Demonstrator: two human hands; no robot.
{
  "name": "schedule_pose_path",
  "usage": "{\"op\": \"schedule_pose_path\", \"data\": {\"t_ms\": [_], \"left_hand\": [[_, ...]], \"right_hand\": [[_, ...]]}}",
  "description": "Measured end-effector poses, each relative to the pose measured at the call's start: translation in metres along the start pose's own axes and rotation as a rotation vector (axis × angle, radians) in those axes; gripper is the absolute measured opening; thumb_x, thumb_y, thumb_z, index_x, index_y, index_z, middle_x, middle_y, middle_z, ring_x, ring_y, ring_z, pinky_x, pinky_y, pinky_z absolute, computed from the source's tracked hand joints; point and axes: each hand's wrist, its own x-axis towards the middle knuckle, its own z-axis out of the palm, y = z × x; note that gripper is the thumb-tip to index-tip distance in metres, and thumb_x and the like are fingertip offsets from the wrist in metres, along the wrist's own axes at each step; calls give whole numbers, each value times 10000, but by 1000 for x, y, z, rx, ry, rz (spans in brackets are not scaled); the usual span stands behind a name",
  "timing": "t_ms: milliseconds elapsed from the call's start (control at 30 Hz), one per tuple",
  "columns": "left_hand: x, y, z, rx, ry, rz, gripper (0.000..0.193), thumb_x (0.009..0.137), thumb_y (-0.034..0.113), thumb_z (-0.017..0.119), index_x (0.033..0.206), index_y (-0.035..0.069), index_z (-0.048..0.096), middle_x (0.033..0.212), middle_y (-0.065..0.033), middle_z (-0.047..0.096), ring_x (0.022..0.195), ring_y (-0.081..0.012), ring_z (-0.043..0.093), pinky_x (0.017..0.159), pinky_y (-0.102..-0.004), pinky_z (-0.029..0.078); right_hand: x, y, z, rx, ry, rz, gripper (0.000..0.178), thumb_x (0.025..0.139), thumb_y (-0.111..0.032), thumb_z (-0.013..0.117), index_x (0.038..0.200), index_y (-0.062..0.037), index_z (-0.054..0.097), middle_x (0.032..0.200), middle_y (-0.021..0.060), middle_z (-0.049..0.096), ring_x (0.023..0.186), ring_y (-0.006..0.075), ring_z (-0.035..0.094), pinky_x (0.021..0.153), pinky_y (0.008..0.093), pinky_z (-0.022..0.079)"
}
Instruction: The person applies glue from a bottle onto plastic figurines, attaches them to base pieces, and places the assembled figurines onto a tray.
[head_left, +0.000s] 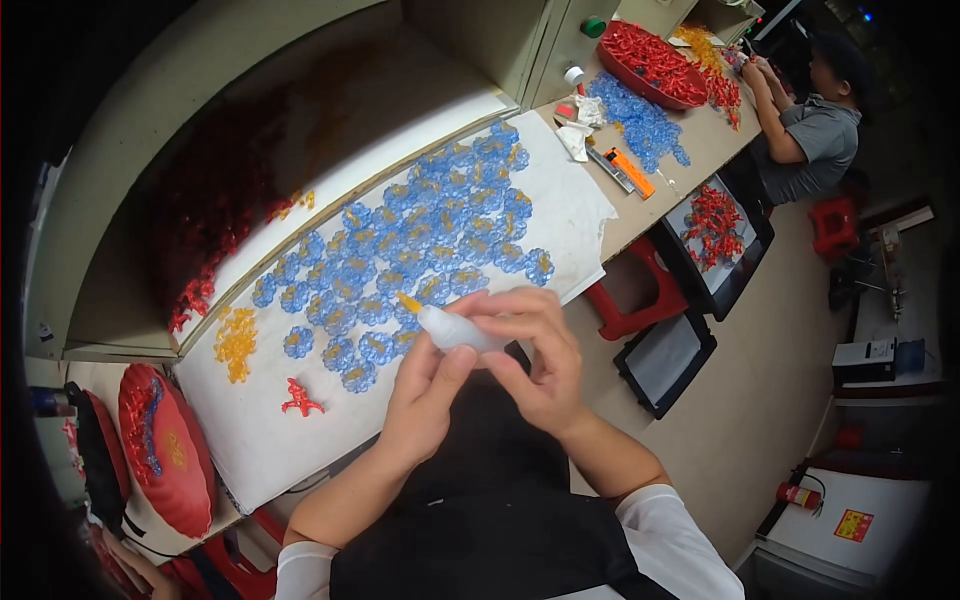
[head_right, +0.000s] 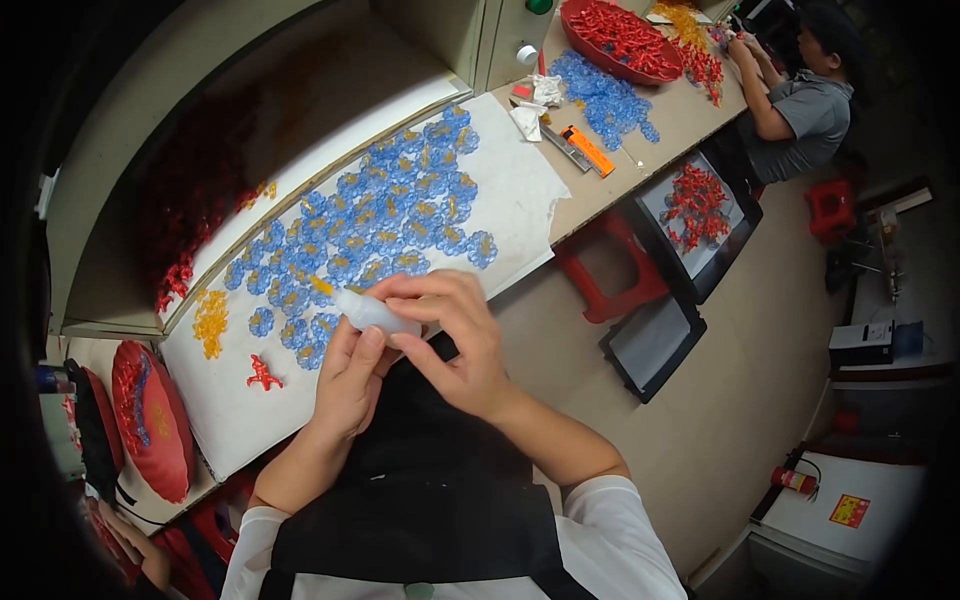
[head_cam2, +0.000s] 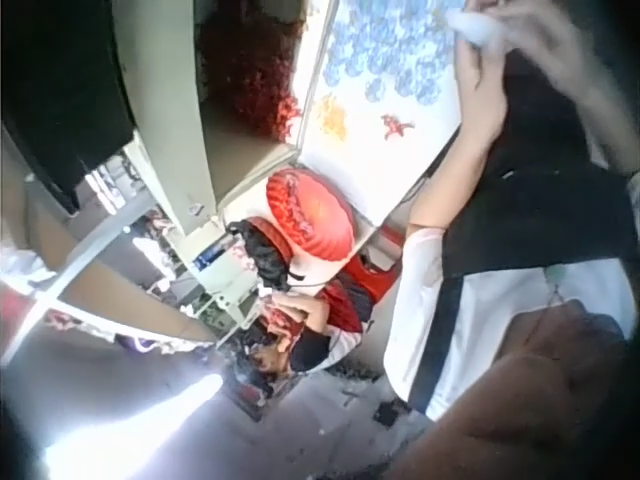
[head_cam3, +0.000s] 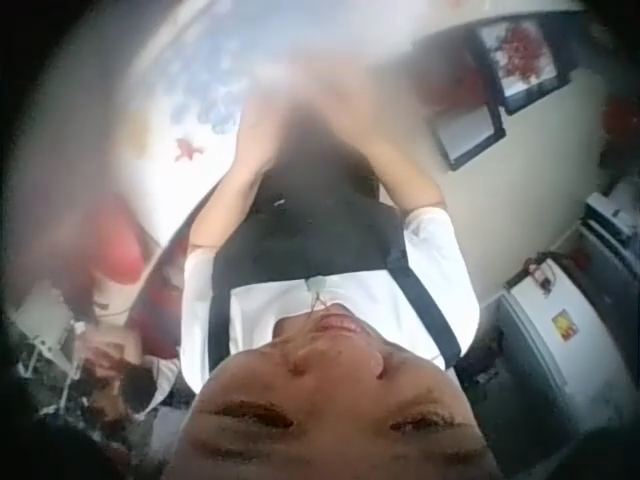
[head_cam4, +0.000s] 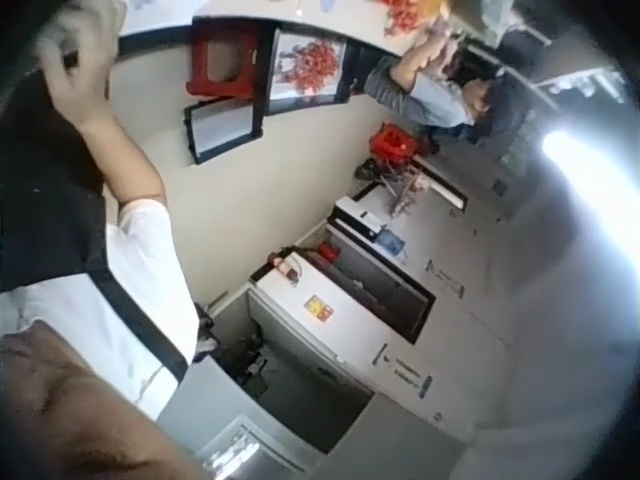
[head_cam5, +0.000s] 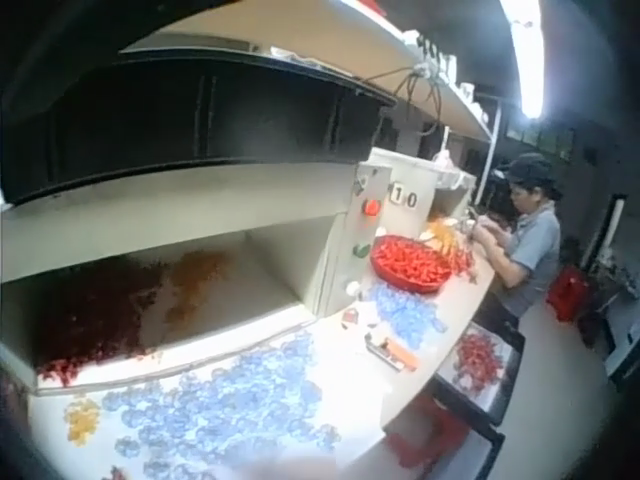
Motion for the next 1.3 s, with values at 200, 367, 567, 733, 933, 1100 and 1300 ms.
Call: {"op": "schedule_pose_path", "data": {"t_ms": [200,367,567,733,933,1100,1300], "left_hand": [[3,4,-8,136,-29,1,366,844,136,482,1162,-25,401,1051,-111,522,986,-160,491,874,-285,366],[0,-3,-5,128,-80,-124,373,827,164,524,1139,-16,429,972,-85,547,901,-129,519,823,-262,399],[-4,-15,3,186,-98,-190,358,819,127,519,1121,-45,436,966,-118,563,890,-165,551,806,-266,427],[-8,-29,9,366,-118,-210,341,805,112,544,1109,-20,464,946,-97,577,855,-134,557,782,-245,431],[-2,-63,11,566,-181,-222,335,786,124,579,1077,-18,491,900,-75,596,809,-78,538,746,-217,422],[3,-83,7,674,-156,-268,323,778,134,591,1047,-25,511,850,-58,607,772,-63,537,714,-201,424],[5,-103,5,773,-102,-197,300,746,207,608,974,17,563,715,-134,601,593,-157,581,572,-257,439]], "right_hand": [[70,88,-120,-955,154,-76,258,715,28,479,963,-16,532,942,171,549,901,332,503,771,393,402],[83,126,-158,-1257,-119,298,328,727,-20,493,1054,-42,498,919,191,561,826,342,542,706,403,438],[84,122,-157,-1318,-12,197,447,729,-28,489,1162,-64,384,923,211,544,777,357,549,678,403,448],[27,66,-146,-353,304,339,237,835,-64,449,1061,-2,421,882,95,530,697,117,558,608,222,457],[-83,50,-94,335,209,656,258,807,-61,469,1044,-28,374,862,61,510,767,119,528,588,213,459],[-105,65,-59,438,125,810,188,841,-162,421,972,-27,417,774,45,471,636,97,468,490,200,420],[-114,95,-47,499,247,851,434,870,-406,253,779,-45,477,658,12,443,570,59,414,420,176,302]]}}
